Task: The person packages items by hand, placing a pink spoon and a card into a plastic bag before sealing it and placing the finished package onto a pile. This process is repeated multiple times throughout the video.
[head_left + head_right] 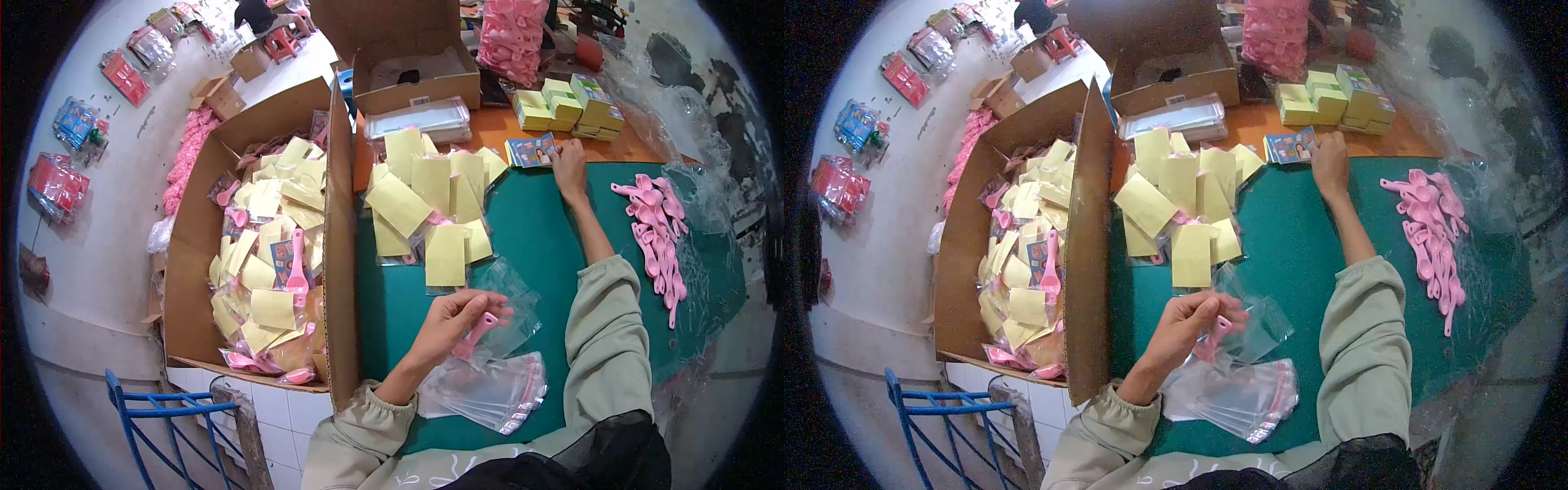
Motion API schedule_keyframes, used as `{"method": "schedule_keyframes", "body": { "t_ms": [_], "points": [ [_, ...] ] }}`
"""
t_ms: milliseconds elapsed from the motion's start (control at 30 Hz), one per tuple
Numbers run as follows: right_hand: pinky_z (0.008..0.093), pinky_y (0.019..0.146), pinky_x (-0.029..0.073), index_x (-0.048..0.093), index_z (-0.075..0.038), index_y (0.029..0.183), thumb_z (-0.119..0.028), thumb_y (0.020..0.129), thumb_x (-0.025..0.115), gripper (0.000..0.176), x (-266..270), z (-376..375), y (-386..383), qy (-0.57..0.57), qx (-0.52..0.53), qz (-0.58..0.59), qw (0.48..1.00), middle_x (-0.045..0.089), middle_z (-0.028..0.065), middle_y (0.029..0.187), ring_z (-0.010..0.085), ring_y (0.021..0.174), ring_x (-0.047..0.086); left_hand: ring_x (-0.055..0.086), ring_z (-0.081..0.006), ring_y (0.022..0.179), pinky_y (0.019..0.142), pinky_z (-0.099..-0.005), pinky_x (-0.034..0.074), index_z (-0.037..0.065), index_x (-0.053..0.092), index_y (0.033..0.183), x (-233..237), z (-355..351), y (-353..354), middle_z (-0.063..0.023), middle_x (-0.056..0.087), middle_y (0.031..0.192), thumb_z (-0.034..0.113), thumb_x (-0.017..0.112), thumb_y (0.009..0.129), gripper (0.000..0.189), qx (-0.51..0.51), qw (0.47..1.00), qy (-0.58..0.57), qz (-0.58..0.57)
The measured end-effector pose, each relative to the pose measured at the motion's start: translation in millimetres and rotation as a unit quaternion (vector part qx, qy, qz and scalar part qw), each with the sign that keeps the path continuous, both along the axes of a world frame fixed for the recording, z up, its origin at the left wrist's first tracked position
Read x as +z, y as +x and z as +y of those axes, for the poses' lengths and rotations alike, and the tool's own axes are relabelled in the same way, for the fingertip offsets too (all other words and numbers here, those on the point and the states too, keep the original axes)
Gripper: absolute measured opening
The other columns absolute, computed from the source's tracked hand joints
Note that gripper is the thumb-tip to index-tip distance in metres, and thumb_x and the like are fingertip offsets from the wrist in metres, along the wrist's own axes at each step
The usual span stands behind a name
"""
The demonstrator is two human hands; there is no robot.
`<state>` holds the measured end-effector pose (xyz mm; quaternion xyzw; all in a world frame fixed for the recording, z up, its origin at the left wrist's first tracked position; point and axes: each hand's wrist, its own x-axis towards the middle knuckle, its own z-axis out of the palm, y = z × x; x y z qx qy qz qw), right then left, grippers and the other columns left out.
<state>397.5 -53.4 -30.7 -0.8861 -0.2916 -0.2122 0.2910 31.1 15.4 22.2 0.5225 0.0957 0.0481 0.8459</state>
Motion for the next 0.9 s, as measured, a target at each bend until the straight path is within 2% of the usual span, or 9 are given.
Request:
{"method": "schedule_keyframes", "body": {
  "t_ms": [67,167,233,300,567,667,767,800,900],
  "points": [
    [0.0374,0.066,0.046,0.060,0.003,0.098,-0.012,0.080,0.061,0.023,2.2,-0.7,0.9,-0.009,0.000,-0.023,1.000,0.060,0.0178,0.086,0.0284,0.074,0.057,0.062,-0.0141,0.087,0.077,-0.0230,0.050,-0.007,0.058,0.108,0.1,-0.5,-0.4,-0.0132,0.065,0.097,0.019,0.047,0.095,0.031,-0.005,1.000,0.008,0.004],
    [0.0276,0.052,0.044,0.056,0.002,0.102,-0.014,0.083,0.061,0.025,56.7,-17.5,-48.6,0.158,0.213,0.314,0.912,0.059,0.0100,0.089,0.0144,0.061,0.055,0.062,-0.0138,0.086,0.077,-0.0222,0.049,-0.007,0.058,0.108,2.2,0.9,-1.0,-0.0132,0.065,0.097,0.018,0.047,0.095,0.031,-0.006,1.000,0.012,0.010],
    [0.0206,0.048,0.044,0.054,-0.001,0.106,-0.010,0.086,0.057,0.022,98.9,-40.1,-111.5,0.211,0.320,0.375,0.844,0.058,0.0037,0.084,0.0070,0.057,0.053,0.062,-0.0137,0.086,0.078,-0.0223,0.049,-0.007,0.058,0.109,3.5,1.5,-2.4,-0.0133,0.065,0.097,0.018,0.047,0.095,0.030,0.001,1.000,0.016,0.018],
    [0.0206,0.050,0.044,0.051,-0.002,0.110,-0.008,0.086,0.056,0.026,130.8,-69.9,-158.0,0.157,0.345,0.435,0.816,0.058,0.0039,0.083,0.0072,0.058,0.054,0.061,-0.0132,0.086,0.078,-0.0227,0.049,-0.007,0.059,0.107,9.6,1.1,-1.0,-0.0127,0.065,0.096,0.018,0.047,0.095,0.030,0.007,1.000,0.017,0.023],
    [0.0262,0.054,0.045,0.054,0.002,0.100,-0.001,0.080,0.057,0.020,159.2,-119.2,-215.3,-0.020,0.368,0.314,0.875,0.058,0.0087,0.075,0.0115,0.061,0.058,0.054,-0.0060,0.073,0.066,-0.0202,0.045,-0.004,0.066,0.093,16.0,-5.6,-1.2,-0.0042,0.064,0.085,0.020,0.049,0.094,0.029,-0.049,0.991,0.123,0.022],
    [0.0324,0.058,0.046,0.053,0.002,0.097,-0.003,0.080,0.057,0.018,160.6,-120.0,-220.4,-0.083,0.386,0.346,0.851,0.057,0.0129,0.075,0.0221,0.063,0.059,0.054,-0.0048,0.074,0.064,-0.0210,0.044,-0.003,0.063,0.103,25.6,-11.8,-0.6,-0.0034,0.064,0.083,0.022,0.053,0.092,0.029,-0.091,0.981,0.159,0.064],
    [0.0385,0.062,0.045,0.052,0.001,0.092,-0.008,0.082,0.056,0.015,148.6,-118.5,-226.1,-0.179,0.436,0.241,0.849,0.055,0.0155,0.079,0.0326,0.071,0.057,0.057,-0.0050,0.072,0.062,-0.0238,0.045,0.000,0.056,0.117,18.7,-24.6,2.3,-0.0046,0.066,0.079,0.022,0.055,0.091,0.035,-0.072,0.996,0.059,-0.002],
    [0.0434,0.066,0.043,0.051,0.001,0.089,-0.013,0.082,0.057,0.017,139.4,-118.8,-227.2,-0.189,0.460,0.240,0.834,0.053,0.0163,0.082,0.0379,0.078,0.053,0.058,-0.0058,0.074,0.063,-0.0242,0.046,0.001,0.051,0.122,20.1,-24.1,1.7,-0.0051,0.067,0.082,0.021,0.057,0.090,0.038,-0.078,0.990,0.117,0.012],
    [0.0430,0.066,0.043,0.052,0.001,0.095,-0.011,0.081,0.057,0.019,125.7,-118.5,-240.3,-0.212,0.447,0.218,0.842,0.053,0.0163,0.085,0.0367,0.080,0.055,0.060,-0.0082,0.079,0.066,-0.0254,0.047,0.006,0.040,0.134,28.0,-22.2,0.2,-0.0078,0.068,0.088,0.019,0.061,0.087,0.053,-0.085,0.950,0.298,0.050]
  ]
}}
